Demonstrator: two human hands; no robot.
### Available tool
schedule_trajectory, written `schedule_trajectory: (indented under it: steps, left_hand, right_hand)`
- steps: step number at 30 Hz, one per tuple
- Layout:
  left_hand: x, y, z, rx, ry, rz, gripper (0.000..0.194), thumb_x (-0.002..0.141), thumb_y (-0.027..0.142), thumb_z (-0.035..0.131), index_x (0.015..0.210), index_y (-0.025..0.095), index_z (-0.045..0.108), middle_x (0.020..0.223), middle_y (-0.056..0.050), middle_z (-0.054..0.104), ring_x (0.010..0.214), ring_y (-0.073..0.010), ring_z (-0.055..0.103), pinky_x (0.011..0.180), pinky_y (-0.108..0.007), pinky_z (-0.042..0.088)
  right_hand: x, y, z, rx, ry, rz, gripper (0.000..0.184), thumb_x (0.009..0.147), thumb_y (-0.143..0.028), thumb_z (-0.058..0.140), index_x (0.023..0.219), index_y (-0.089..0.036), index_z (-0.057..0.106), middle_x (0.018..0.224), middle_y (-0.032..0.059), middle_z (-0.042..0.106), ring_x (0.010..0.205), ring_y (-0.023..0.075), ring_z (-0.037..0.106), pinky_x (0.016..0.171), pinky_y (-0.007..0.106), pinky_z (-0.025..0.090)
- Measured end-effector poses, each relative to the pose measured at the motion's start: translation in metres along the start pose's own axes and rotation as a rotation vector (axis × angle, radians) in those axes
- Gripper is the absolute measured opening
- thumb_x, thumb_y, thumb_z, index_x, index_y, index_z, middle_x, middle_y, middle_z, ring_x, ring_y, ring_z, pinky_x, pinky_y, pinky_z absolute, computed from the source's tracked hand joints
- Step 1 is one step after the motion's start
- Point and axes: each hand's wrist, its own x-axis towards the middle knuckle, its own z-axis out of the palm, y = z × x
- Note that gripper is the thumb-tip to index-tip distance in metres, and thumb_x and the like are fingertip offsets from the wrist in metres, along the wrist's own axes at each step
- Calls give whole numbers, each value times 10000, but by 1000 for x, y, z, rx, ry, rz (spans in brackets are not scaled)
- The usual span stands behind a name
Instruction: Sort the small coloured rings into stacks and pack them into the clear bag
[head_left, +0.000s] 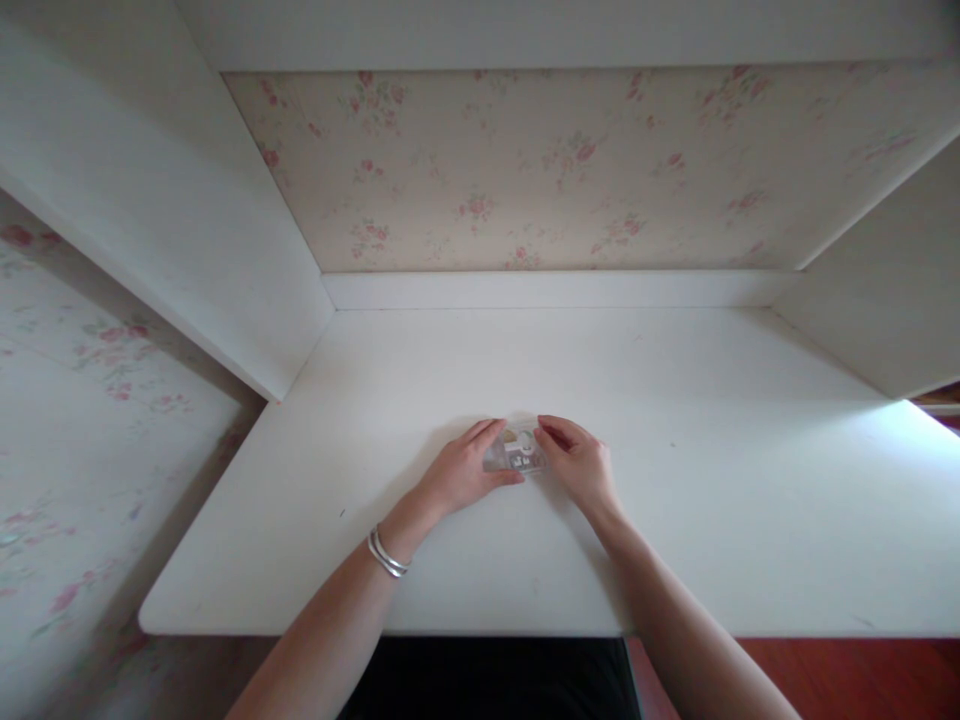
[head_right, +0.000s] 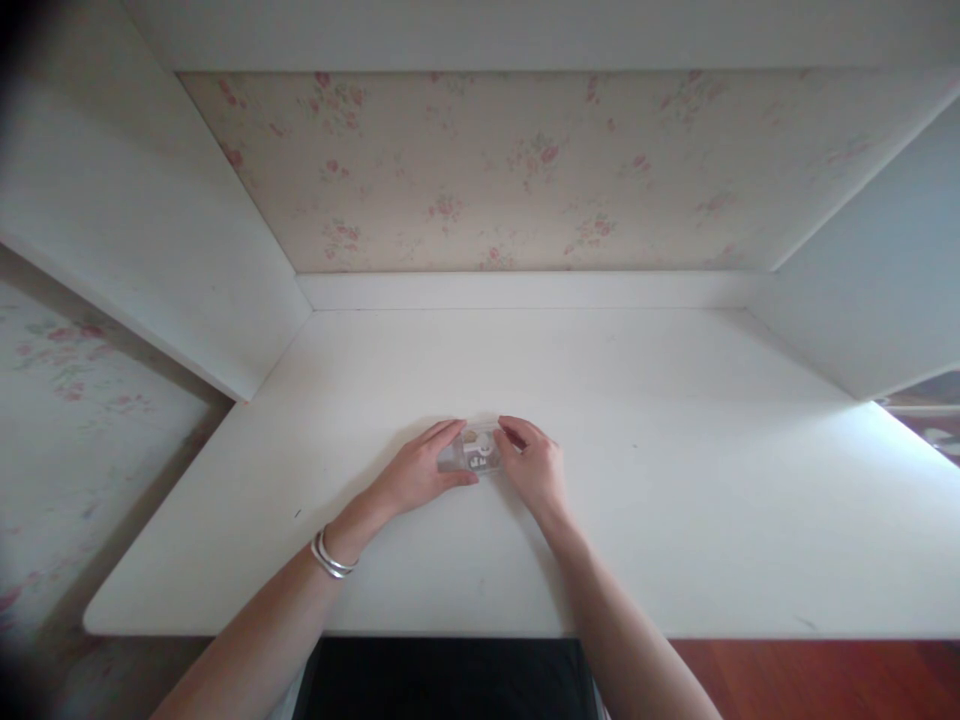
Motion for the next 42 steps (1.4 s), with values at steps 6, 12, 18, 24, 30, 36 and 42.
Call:
schedule_trajectory:
  steps: [6, 12, 18, 24, 30, 36, 42]
  left_hand:
    - [-1, 1, -1, 26, -18, -3, 753, 714, 563, 636, 1344, 229, 394, 1375, -84, 455, 1269, -232, 421, 1075, -389, 353]
    - [0, 2, -1, 32, -12, 7, 754, 715, 559, 639, 1339, 212, 399, 1367, -88, 463, 1261, -232, 428, 1072, -382, 360]
    - [0, 1, 0, 42, -20, 8, 758, 716, 566, 634, 1343, 216, 391, 1371, -87, 457, 1262, -236, 428, 1069, -386, 362]
    - [0, 2, 0, 42, -19, 1, 752, 706, 546, 656, 1336, 227, 399, 1368, -86, 460, 1255, -246, 435, 1058, -396, 375]
    - [0, 5, -1, 45, -7, 10, 755, 704, 554, 653, 1336, 227, 399, 1352, -86, 472, 1236, -244, 454, 1043, -389, 393]
    - [0, 4, -1, 61, -9, 12, 747, 702, 555, 654, 1332, 241, 403, 1360, -91, 467, 1243, -249, 449, 1049, -398, 383]
    - [0, 4, 0, 68, -9, 14, 728, 712, 539, 654, 1324, 233, 408, 1340, -74, 486, 1224, -235, 467, 1038, -379, 400]
  right_hand:
    - [-1, -2, 0, -19, -1, 5, 271, 785, -371, 527, 941, -220, 690, 967, 40, 700, 834, 183, 658, 791, 325, 535]
    - [0, 0, -1, -38, -15, 6, 264, 785, -360, 526, 943, -227, 689, 963, 32, 701, 833, 178, 659, 787, 316, 534]
    - [-1, -1, -2, -50, -19, 3, 261, 791, -359, 524, 945, -226, 688, 957, 29, 702, 826, 173, 659, 784, 313, 531]
    - [-1, 0, 0, -26, -12, 8, 266, 782, -357, 522, 946, -222, 682, 956, 37, 699, 823, 178, 658, 783, 319, 535]
    - [-1, -2, -2, -49, -31, 0, 258, 785, -341, 511, 947, -229, 679, 950, 32, 698, 823, 174, 655, 778, 320, 531]
    - [-1, -2, -2, -64, -37, -7, 255, 792, -334, 504, 946, -224, 674, 950, 31, 696, 822, 170, 653, 774, 309, 527]
    - [0, 2, 0, -66, -40, -14, 265, 789, -342, 509, 960, -217, 668, 954, 39, 692, 820, 171, 649, 767, 311, 529]
